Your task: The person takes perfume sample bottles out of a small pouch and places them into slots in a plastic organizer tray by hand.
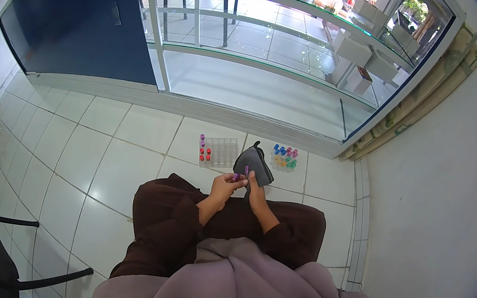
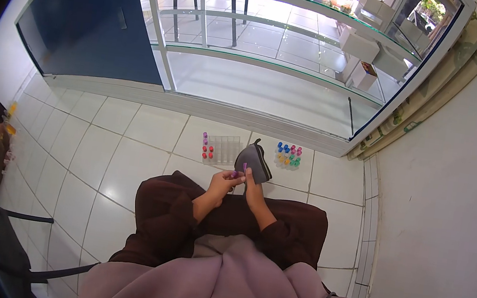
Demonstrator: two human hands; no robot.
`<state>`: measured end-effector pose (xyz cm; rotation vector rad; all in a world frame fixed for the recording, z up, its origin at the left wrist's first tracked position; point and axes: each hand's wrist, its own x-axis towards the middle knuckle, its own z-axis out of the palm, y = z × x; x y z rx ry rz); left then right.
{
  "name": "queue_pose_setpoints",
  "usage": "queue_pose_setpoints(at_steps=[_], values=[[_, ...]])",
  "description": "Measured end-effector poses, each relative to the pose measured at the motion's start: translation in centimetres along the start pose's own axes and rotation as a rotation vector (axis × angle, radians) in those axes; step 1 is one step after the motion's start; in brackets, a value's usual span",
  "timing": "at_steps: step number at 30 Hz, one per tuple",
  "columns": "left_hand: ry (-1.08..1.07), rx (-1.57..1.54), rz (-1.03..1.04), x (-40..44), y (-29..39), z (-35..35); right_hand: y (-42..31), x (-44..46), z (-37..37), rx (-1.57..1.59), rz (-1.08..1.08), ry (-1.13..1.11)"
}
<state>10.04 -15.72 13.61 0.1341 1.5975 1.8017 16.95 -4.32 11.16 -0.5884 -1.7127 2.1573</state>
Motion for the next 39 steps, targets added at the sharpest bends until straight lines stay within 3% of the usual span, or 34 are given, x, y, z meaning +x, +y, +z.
queue_pose_setpoints(at_steps=[8, 14, 23, 26, 29, 32, 39], values=[[0.043, -0.119, -0.027, 0.6, -0.2, -0.8, 0.4, 0.0, 0.6, 0.113, -0.01, -0.142], [0.12, -0.046, 0.105, 1.5, -0.6, -1.0, -1.6, -1.2, 1.6, -0.024, -0.068, -0.051], [-0.069, 0.067, 0.145, 1.6, -1.8, -0.5, 1.3, 0.8, -0.8, 0.066, 0.103, -0.025], [0.018, 0.028, 0.024, 0.5, 0.5, -0.4, 0.3, 0.2, 0.1, 0.1, 0.084, -0.081], [0.186, -0.141, 0.156, 1.0, 0.6, -0.3, -1.5, -1.2, 2.0, 0.002, -0.016, -0.015], [0.205, -0.135, 0.208, 1.2, 0.4, -0.5, -1.5, -1.4, 2.3, 0.0, 0.005, -0.025], [-0.007, 0.03, 0.164, 1.4, -2.1, -0.2, -0.3, 0.4, 0.1, 0.132, 0.141, 0.005]])
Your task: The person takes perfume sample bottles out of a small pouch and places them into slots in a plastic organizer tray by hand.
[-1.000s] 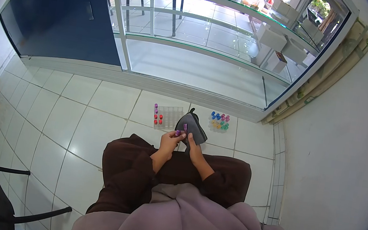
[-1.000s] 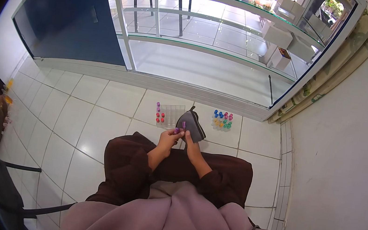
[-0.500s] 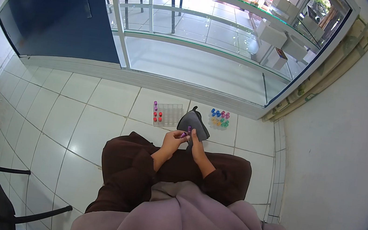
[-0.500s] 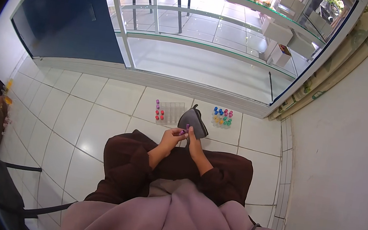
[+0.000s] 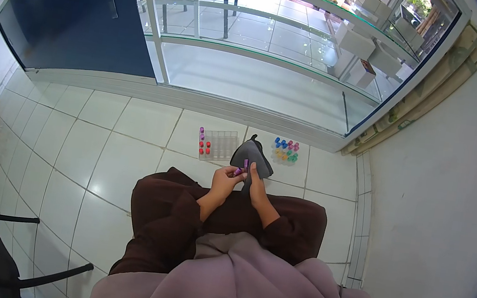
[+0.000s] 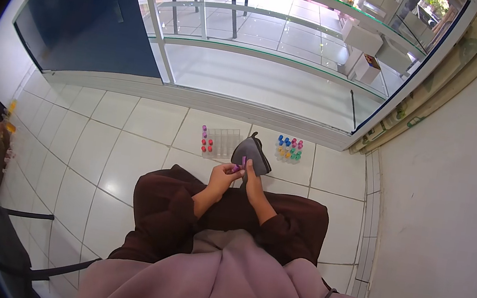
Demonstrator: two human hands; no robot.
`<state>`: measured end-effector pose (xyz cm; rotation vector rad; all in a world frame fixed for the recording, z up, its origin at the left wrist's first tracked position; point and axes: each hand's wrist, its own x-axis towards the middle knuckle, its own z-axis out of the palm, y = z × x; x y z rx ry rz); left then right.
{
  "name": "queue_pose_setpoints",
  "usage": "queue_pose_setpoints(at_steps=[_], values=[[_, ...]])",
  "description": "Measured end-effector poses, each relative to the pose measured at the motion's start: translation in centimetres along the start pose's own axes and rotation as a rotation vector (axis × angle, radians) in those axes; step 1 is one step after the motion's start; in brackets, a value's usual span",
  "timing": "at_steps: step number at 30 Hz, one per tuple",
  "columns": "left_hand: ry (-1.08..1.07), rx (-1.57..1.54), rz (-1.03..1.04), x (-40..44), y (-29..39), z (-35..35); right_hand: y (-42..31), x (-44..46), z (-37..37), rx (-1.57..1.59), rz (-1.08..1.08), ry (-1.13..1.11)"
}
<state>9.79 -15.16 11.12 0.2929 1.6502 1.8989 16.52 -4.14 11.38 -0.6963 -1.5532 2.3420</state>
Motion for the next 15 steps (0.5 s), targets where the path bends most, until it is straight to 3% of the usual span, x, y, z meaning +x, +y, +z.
queue_pose_setpoints(at_steps=[5, 9, 11, 15], values=[[-0.004, -0.072, 0.014, -0.3, 0.8, 0.1, -0.1, -0.4, 0.2, -0.043, 0.015, -0.023], [0.173, -0.132, 0.04, 0.2, 1.5, 0.0, -0.9, -1.8, 2.0, -0.166, -0.144, -0.029], [0.261, -0.171, 0.069, 0.5, 1.4, -0.3, -1.1, -2.2, 2.2, -0.2, -0.089, -0.055], [0.178, -0.047, 0.053, 0.0, 0.9, -0.2, -1.5, -2.1, 1.9, -0.206, -0.068, -0.068]])
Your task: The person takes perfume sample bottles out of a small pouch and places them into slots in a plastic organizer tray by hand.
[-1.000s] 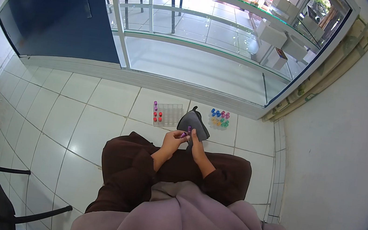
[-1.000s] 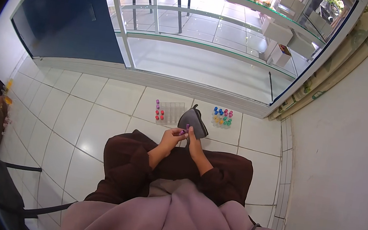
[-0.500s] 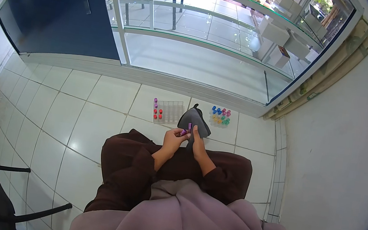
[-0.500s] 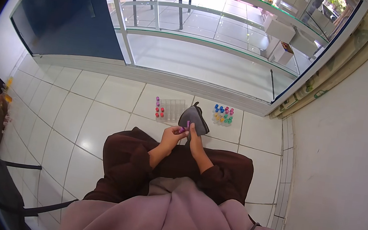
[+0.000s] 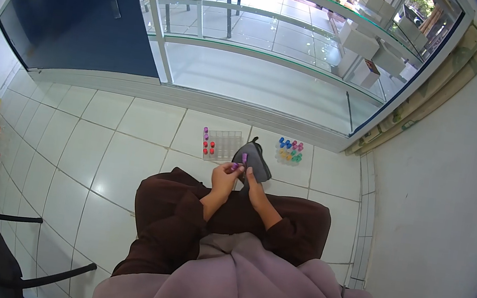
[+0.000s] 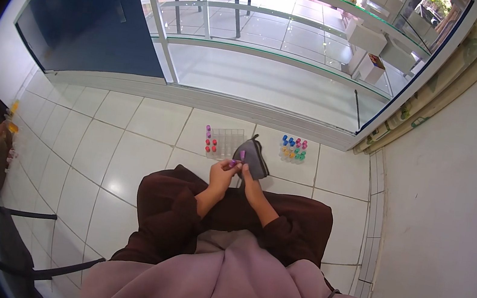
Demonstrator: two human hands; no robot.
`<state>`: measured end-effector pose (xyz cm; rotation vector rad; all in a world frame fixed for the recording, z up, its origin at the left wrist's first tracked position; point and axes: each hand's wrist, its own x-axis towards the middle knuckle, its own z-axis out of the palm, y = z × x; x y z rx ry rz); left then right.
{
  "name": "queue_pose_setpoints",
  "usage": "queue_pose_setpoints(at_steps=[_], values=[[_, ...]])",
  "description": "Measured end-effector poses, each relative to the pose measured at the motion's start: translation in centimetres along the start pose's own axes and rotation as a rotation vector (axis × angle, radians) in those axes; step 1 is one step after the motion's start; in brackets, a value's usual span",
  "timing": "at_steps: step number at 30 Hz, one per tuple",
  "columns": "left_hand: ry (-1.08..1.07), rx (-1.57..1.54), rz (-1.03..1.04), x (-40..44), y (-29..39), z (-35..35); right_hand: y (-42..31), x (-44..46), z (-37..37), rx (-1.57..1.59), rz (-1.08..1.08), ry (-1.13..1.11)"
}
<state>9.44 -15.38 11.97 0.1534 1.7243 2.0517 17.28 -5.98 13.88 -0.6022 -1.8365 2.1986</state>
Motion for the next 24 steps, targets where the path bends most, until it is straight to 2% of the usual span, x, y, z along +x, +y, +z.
queue_pose_setpoints(at_steps=[3, 9, 12, 15, 18, 24], values=[[-0.078, 0.065, -0.051, -0.6, -0.6, 0.5, 1.2, 1.3, -1.5, 0.037, 0.099, -0.041], [-0.026, -0.023, -0.191, -0.7, 1.4, 0.3, 0.0, 0.4, -0.4, 0.096, 0.029, -0.062], [0.079, -0.177, -0.043, -0.4, 2.0, 0.4, 0.4, 0.1, 0.5, -0.017, -0.045, 0.029], [0.066, -0.157, -0.016, 0.9, -0.9, -0.1, 0.9, 0.4, 0.3, -0.009, -0.024, 0.002], [-0.026, -0.01, -0.044, -0.3, -0.6, 0.2, 2.4, 1.8, -1.4, 0.053, 0.124, -0.085], [0.02, -0.064, -0.114, -0.5, 0.1, 0.4, -0.4, 0.5, -0.2, 0.05, 0.088, -0.054]])
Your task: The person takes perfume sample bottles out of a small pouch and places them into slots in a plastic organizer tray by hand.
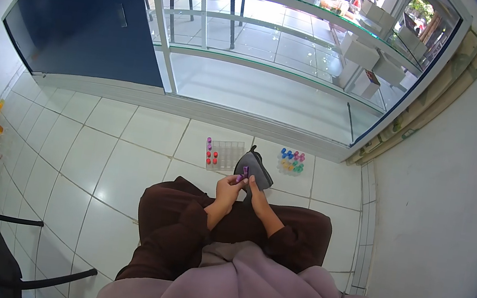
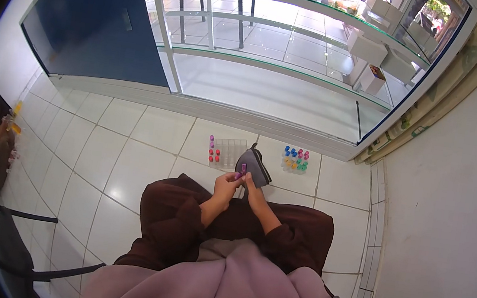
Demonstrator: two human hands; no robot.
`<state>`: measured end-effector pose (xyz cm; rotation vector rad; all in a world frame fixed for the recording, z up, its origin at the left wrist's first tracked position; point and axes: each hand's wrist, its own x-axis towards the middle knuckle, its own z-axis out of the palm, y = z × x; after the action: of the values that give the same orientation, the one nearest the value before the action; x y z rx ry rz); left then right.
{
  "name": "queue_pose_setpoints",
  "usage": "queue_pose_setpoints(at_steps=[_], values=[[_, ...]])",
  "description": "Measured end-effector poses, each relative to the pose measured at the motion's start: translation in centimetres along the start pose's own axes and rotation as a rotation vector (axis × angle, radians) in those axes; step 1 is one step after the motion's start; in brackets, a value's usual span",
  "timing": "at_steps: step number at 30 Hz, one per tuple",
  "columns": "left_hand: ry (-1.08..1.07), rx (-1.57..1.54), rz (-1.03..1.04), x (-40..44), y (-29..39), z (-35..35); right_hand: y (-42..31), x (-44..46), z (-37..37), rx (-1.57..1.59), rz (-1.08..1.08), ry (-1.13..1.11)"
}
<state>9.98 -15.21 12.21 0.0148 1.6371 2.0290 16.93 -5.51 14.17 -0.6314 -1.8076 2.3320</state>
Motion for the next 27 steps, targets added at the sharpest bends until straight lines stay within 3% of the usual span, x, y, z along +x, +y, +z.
queue_pose_setpoints(at_steps=[4, 10, 13, 19, 24, 27], values=[[0.04, -0.044, 0.033, 0.6, 0.6, -0.4, 1.3, 0.4, 0.3, -0.051, -0.083, 0.029], [-0.12, 0.075, -0.059, -0.5, 0.5, -0.1, 2.2, 1.1, -1.3, -0.008, -0.04, 0.028], [-0.103, 0.14, -0.113, -0.1, 0.7, -0.3, 1.0, 0.6, -0.8, -0.023, -0.068, 0.039], [0.002, -0.074, -0.031, 0.9, 0.6, -0.8, 2.3, 1.1, -0.3, -0.044, -0.137, 0.01], [-0.073, 0.073, -0.118, 0.0, 0.5, -0.4, 3.7, 2.0, -1.3, 0.032, -0.111, -0.008], [-0.1, 0.085, -0.156, -0.1, -0.1, -0.5, 3.2, 1.8, -1.4, -0.104, -0.077, 0.039]])
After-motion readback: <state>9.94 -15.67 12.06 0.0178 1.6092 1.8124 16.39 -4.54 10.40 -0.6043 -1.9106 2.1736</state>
